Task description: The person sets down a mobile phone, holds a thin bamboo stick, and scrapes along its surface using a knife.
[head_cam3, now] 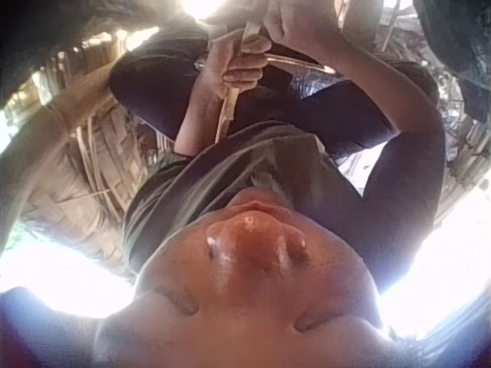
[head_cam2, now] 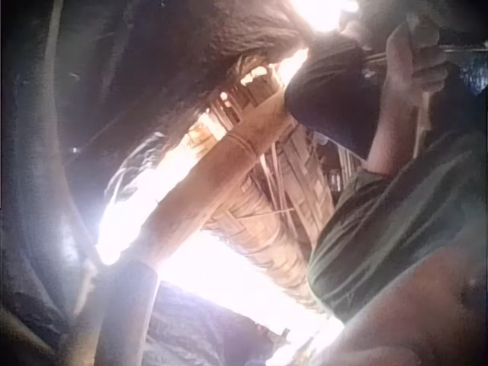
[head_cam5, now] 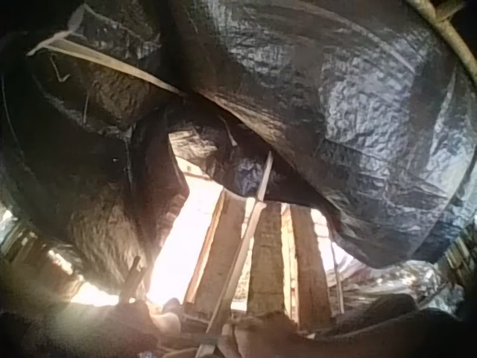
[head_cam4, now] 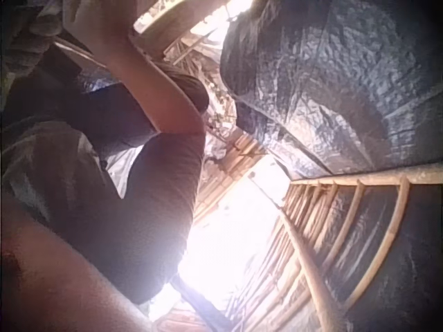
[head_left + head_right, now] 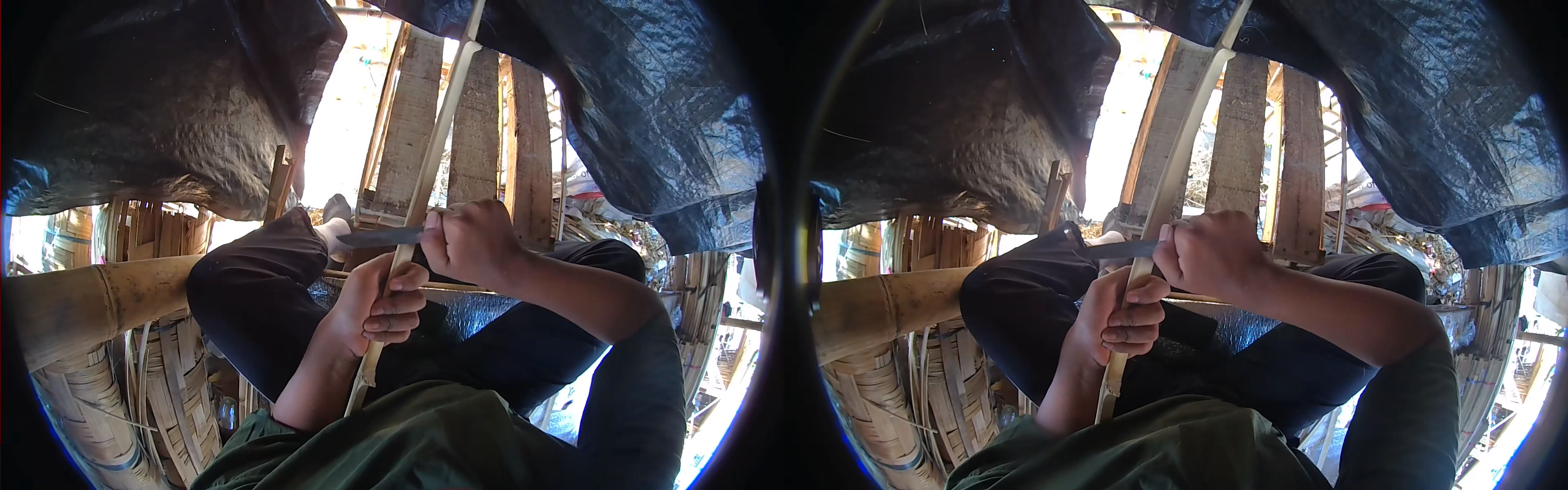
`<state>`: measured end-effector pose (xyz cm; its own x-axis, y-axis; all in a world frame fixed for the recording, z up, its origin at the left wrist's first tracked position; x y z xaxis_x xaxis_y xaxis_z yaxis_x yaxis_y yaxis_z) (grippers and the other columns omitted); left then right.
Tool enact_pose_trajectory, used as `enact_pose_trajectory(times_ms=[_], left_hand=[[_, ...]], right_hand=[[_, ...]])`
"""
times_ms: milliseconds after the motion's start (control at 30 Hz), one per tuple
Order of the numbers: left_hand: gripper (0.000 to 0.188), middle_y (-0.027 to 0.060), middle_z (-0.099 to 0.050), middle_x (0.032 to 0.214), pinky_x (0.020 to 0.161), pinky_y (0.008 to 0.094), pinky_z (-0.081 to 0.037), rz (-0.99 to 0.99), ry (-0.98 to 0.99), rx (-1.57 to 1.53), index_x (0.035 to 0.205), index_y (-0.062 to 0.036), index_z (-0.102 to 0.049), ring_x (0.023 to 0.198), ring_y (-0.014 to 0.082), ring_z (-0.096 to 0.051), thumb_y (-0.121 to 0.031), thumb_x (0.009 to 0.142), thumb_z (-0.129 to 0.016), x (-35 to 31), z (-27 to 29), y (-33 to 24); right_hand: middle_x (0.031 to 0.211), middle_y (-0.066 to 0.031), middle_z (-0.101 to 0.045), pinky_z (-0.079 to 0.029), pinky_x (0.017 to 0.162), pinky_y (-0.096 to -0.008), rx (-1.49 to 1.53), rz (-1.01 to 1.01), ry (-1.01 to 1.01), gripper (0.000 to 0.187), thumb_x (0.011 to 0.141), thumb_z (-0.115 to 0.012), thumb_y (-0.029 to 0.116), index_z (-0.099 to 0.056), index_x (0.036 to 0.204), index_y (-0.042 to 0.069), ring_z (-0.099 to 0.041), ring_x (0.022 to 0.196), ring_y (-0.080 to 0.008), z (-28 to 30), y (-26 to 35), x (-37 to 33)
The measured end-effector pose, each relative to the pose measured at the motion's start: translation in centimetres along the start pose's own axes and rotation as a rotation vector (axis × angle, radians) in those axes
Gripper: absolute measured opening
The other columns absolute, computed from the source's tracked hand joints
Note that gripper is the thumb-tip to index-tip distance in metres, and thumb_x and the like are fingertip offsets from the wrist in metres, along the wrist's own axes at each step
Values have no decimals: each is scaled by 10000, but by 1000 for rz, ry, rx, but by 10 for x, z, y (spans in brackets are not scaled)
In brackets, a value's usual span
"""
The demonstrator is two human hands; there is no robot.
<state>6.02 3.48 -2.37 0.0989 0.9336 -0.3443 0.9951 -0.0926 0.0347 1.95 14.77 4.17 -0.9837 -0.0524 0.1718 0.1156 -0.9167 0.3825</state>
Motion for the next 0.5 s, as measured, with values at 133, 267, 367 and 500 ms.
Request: enact_pose_trajectory(times_ms=[133, 267, 367, 500], left_hand=[[380, -65, -277, 421, 231, 182, -170, -10, 28, -39, 641, -178, -379, 278, 34, -235, -253, 999, -276, 1, -3, 0], [392, -68, -277, 423, 235, 181, -173, -19, -35, 21, 644, -178, -381, 280, 35, -235, -269, 1007, -266, -1, 3, 0], [406, -77, -271, 425, 242, 182, -170, -5, -9, 6, 637, -185, -376, 283, 32, -222, -284, 1012, -259, -1, -5, 1], [410, -82, -266, 426, 247, 182, -165, -27, -105, 44, 632, -191, -370, 285, 31, -214, -290, 1013, -255, -1, 6, -6]], right_hand=[[473, -149, -528, -493, 464, -427, -16, 49, -54, 325, 844, -513, 108, -550, 531, 30, -545, 393, -320, 5, -4, 6], [478, -135, -534, -494, 463, -431, -26, 12, -28, 309, 851, -512, 113, -562, 555, 37, -541, 387, -315, -2, -3, 0], [461, -113, -520, -493, 457, -422, -49, 68, -58, 302, 857, -511, 127, -570, 572, 47, -535, 375, -295, 3, -4, 2], [440, -90, -496, -473, 416, -395, -131, 74, -40, 309, 864, -501, 143, -556, 571, 61, -535, 366, -263, -2, 8, 2]])
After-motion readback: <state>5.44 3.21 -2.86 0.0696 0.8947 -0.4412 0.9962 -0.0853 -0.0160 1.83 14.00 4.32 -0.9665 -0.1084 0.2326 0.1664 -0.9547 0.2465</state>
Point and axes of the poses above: each hand's wrist, its own x-axis towards the middle knuckle, its own z-axis out of the back of the hand, y = z × x, the point moved 8 cm from there along x, towards the middle knuckle
